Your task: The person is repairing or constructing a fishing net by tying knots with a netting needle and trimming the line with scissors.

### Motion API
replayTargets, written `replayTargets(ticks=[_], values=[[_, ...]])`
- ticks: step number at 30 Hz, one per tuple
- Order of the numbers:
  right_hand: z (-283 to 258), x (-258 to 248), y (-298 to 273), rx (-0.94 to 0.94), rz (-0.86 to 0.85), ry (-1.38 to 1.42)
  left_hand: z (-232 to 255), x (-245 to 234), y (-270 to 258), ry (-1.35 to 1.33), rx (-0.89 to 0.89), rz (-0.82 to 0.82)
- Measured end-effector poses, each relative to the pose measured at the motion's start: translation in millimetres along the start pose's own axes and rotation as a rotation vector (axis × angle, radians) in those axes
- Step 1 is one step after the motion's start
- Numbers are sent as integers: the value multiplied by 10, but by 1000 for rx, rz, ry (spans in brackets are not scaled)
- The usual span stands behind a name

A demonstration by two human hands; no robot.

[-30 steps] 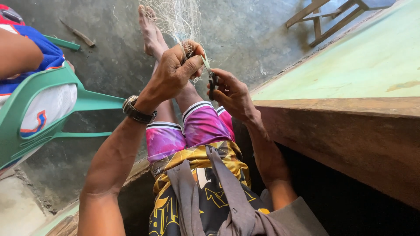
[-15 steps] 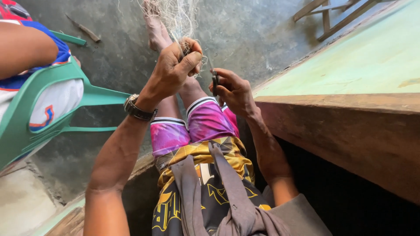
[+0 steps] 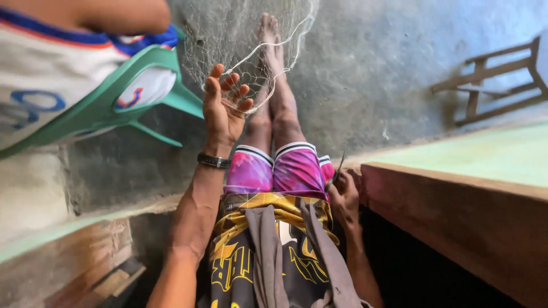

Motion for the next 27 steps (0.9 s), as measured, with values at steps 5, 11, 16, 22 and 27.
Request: replayTargets(ticks=[5,11,16,22,27], values=[[817,-522,-215,119,238,-367,290,-633,169,82,74,54],[1530,-915,-314,270,289,-545,643,-877,97,63,57,29],[1108,-702,-269,127,275,-595,789,-849,67,83,31,-40],[-471,480,-36,-368,196,-522,785,-562,-89,76,27,-194],[-1675,1274,76,-782,78,-529,747,-213,-297,152,106,-252]])
Point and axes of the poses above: each hand's wrist, its own y-axis towards the middle knuckle, its own x-axis out of the palm, z = x × y, the point moved 7 cm from there along y, towards the middle knuckle, and after that the axes turned 6 degrees about x, right-handed, at the moved point
